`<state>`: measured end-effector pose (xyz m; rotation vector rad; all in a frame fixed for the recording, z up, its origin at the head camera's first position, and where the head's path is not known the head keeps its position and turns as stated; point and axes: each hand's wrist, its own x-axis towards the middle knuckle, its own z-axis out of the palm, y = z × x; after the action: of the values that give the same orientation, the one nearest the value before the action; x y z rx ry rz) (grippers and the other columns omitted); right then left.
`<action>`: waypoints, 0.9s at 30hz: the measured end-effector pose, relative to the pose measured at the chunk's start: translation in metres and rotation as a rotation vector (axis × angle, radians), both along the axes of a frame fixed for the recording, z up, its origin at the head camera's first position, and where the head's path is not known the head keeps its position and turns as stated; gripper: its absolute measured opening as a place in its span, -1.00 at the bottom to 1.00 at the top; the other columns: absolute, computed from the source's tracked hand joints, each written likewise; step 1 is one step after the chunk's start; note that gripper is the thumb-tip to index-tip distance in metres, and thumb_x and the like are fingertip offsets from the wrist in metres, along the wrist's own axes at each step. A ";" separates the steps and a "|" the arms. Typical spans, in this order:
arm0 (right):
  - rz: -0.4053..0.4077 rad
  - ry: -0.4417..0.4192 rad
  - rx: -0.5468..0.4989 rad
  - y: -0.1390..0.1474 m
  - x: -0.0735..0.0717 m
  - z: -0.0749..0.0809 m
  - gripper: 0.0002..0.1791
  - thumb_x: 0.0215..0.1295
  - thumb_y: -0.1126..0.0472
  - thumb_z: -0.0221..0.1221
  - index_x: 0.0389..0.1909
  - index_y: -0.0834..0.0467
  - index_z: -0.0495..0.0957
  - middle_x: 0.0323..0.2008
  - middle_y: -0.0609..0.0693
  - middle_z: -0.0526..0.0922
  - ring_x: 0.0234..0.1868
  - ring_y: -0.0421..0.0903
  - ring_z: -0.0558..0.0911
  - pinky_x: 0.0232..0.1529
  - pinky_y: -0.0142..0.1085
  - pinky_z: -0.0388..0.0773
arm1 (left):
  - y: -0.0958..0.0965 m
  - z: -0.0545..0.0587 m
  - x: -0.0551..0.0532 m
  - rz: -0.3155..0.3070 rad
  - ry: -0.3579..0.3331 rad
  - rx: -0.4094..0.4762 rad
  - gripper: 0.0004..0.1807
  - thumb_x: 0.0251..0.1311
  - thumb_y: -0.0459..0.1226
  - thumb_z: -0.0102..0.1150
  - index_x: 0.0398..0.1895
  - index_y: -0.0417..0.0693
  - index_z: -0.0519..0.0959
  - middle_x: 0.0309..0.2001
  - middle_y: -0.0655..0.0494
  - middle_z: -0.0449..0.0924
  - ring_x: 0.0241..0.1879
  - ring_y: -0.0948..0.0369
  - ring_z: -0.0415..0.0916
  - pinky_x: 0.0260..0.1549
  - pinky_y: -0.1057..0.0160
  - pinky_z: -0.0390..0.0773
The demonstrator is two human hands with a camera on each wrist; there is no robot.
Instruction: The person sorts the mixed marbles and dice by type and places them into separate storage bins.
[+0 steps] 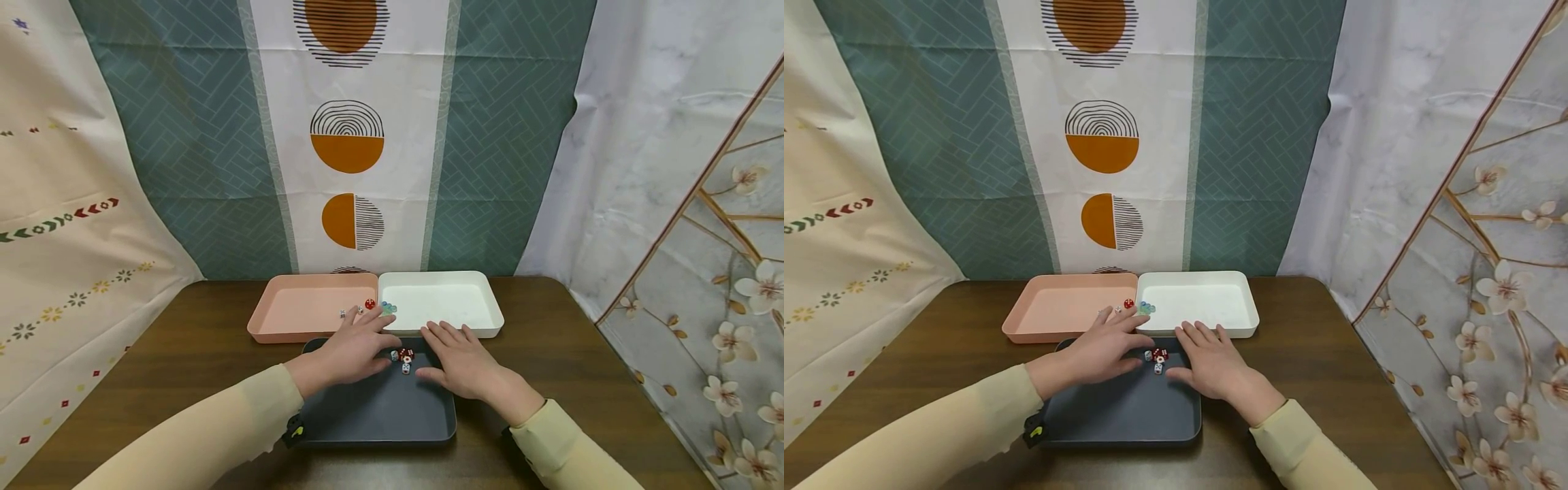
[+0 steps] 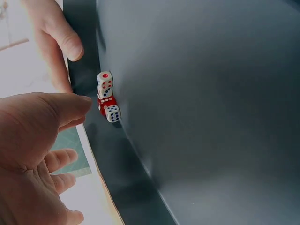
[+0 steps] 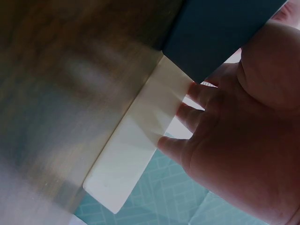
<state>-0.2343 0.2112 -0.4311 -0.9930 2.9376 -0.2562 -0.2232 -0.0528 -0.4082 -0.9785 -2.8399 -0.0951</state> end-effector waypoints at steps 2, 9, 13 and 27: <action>0.001 0.001 0.004 0.000 0.000 0.000 -0.04 0.60 -0.33 0.20 0.74 0.19 0.24 0.71 0.16 0.23 0.73 0.21 0.15 0.66 0.31 -0.01 | 0.002 0.001 0.000 -0.002 -0.009 -0.008 -0.59 0.42 -0.08 0.52 0.29 0.14 0.78 0.56 -0.12 0.48 0.64 -0.24 0.24 0.51 -0.56 0.09; 0.000 -0.002 0.002 0.000 0.001 0.002 -0.03 0.60 -0.34 0.20 0.74 0.19 0.24 0.71 0.16 0.23 0.73 0.21 0.16 0.66 0.32 0.00 | 0.006 0.000 -0.006 0.018 -0.028 -0.037 -0.57 0.40 -0.07 0.53 0.31 0.19 0.78 0.57 -0.08 0.48 0.66 -0.19 0.21 0.52 -0.56 0.05; 0.009 0.001 -0.011 0.000 0.000 0.000 -0.04 0.61 -0.34 0.19 0.74 0.20 0.23 0.71 0.17 0.23 0.73 0.23 0.16 0.65 0.34 0.00 | 0.008 -0.004 -0.009 0.023 -0.041 -0.051 -0.58 0.42 -0.06 0.51 0.30 0.21 0.79 0.57 -0.07 0.48 0.66 -0.20 0.20 0.52 -0.57 0.05; 0.012 0.005 -0.016 0.000 0.001 0.001 -0.06 0.61 -0.31 0.21 0.73 0.21 0.25 0.70 0.18 0.25 0.72 0.23 0.17 0.65 0.34 0.00 | 0.011 -0.005 -0.010 0.018 -0.066 -0.024 -0.63 0.37 -0.12 0.56 0.21 0.18 0.81 0.54 -0.11 0.51 0.64 -0.23 0.22 0.51 -0.59 0.06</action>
<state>-0.2336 0.2111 -0.4301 -1.0147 2.9373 -0.2777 -0.2328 -0.0413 -0.4137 -0.9720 -2.9154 -0.0937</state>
